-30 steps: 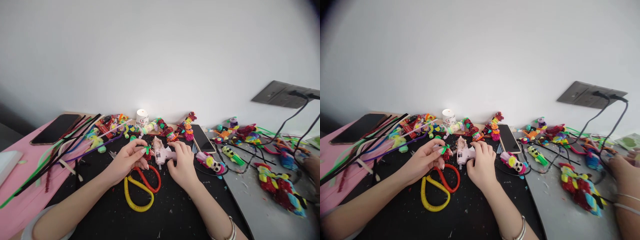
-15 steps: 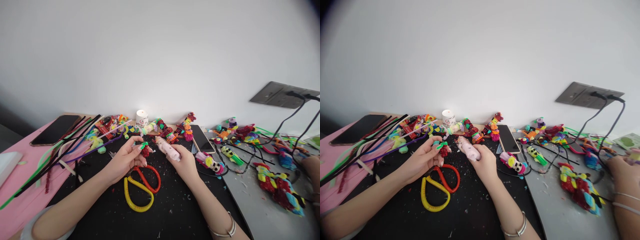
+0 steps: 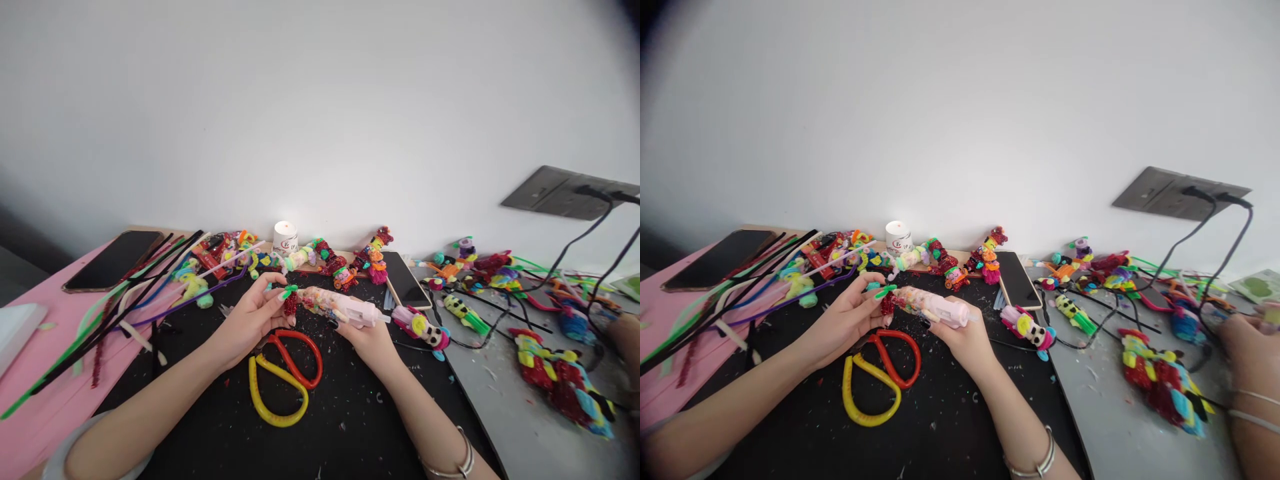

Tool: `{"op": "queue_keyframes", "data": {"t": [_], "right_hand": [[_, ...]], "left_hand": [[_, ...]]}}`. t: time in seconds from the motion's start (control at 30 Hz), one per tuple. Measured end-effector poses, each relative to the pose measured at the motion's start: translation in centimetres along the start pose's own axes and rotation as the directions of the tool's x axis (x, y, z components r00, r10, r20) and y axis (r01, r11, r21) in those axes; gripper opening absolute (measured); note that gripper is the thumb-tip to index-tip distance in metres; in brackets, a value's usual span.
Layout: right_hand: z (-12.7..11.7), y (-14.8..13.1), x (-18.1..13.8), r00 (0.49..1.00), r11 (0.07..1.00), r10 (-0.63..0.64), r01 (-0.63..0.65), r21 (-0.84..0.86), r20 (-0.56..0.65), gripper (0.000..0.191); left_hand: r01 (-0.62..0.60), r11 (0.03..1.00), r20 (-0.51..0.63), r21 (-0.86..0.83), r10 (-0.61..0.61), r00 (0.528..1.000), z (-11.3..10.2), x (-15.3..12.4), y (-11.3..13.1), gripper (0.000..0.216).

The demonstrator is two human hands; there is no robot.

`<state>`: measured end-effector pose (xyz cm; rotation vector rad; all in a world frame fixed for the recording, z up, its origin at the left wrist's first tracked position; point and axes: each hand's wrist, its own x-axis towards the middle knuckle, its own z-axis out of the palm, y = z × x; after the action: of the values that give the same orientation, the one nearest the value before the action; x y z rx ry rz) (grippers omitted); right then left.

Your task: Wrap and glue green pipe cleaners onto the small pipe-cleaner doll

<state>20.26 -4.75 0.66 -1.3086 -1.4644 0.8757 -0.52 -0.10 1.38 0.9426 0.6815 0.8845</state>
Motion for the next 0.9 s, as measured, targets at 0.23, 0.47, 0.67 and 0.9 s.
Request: {"op": "queue_keyframes", "data": {"t": [0.23, 0.47, 0.67, 0.9], "right_hand": [[0.14, -0.08, -0.03, 1.000, 1.000, 0.008, -0.008, 0.002, 0.016, 0.015], [0.17, 0.09, -0.15, 0.999, 1.000, 0.028, -0.028, -0.003, 0.024, 0.019], [0.19, 0.13, -0.10, 1.000, 1.000, 0.022, -0.022, -0.017, 0.004, 0.016], [0.14, 0.39, -0.02, 1.000, 1.000, 0.012, -0.012, 0.022, -0.011, 0.017]], "left_hand": [[-0.019, 1.000, 0.028, -0.007, 0.019, 0.999, -0.07, 0.02, -0.25, 0.016], [-0.013, 1.000, 0.007, -0.009, 0.013, 1.000, 0.16, -0.06, -0.08, 0.017], [-0.017, 1.000, -0.026, -0.010, 0.017, 1.000, 0.16, -0.02, -0.07, 0.020], [-0.012, 0.999, -0.036, -0.033, 0.011, 0.999, 0.10, -0.02, 0.16, 0.021]]}}
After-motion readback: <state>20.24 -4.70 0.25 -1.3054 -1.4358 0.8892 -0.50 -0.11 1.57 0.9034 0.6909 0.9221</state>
